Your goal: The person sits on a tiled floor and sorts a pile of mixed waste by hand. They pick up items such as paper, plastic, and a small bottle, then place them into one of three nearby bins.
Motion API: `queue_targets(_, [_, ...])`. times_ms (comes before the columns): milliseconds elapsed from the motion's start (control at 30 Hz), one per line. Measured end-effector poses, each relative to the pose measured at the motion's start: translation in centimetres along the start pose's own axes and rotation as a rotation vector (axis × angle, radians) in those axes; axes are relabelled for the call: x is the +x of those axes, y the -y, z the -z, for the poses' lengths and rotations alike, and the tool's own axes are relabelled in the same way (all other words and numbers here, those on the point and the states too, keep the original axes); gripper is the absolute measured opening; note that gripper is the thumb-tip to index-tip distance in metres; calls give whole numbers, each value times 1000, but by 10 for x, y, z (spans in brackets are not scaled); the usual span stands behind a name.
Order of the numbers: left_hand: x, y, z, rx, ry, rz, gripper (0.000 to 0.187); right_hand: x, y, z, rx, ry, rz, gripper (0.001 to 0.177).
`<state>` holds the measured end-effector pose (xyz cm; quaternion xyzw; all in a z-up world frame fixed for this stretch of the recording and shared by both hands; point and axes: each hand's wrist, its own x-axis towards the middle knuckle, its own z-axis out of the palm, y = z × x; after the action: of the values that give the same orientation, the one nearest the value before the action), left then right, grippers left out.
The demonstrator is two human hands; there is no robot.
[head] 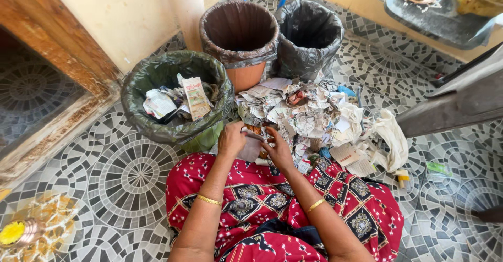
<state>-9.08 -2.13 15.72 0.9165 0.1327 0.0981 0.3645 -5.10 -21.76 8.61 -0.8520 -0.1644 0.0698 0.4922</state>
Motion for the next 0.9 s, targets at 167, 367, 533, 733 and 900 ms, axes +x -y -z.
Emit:
queue_targets(167, [-6, -12, 7, -186, -59, -48, 15, 8, -10, 2, 196, -4, -64, 21])
queue_targets(367, [-3, -3, -5, -433, -29, -17, 22, 15, 5, 17, 515, -48, -80, 17])
queue_targets(533, [-6, -2, -11, -556, -7, 56, 21, 14, 29, 25, 637, -25, -87, 17])
queue_targets(733, [-2, -14, 11, -727, -95, 31, 24, 20, 58, 28, 689, -52, -143, 14])
queue_targets(900, [-4, -22, 48, -719, -180, -14, 25, 28, 91, 24, 696, -33, -125, 14])
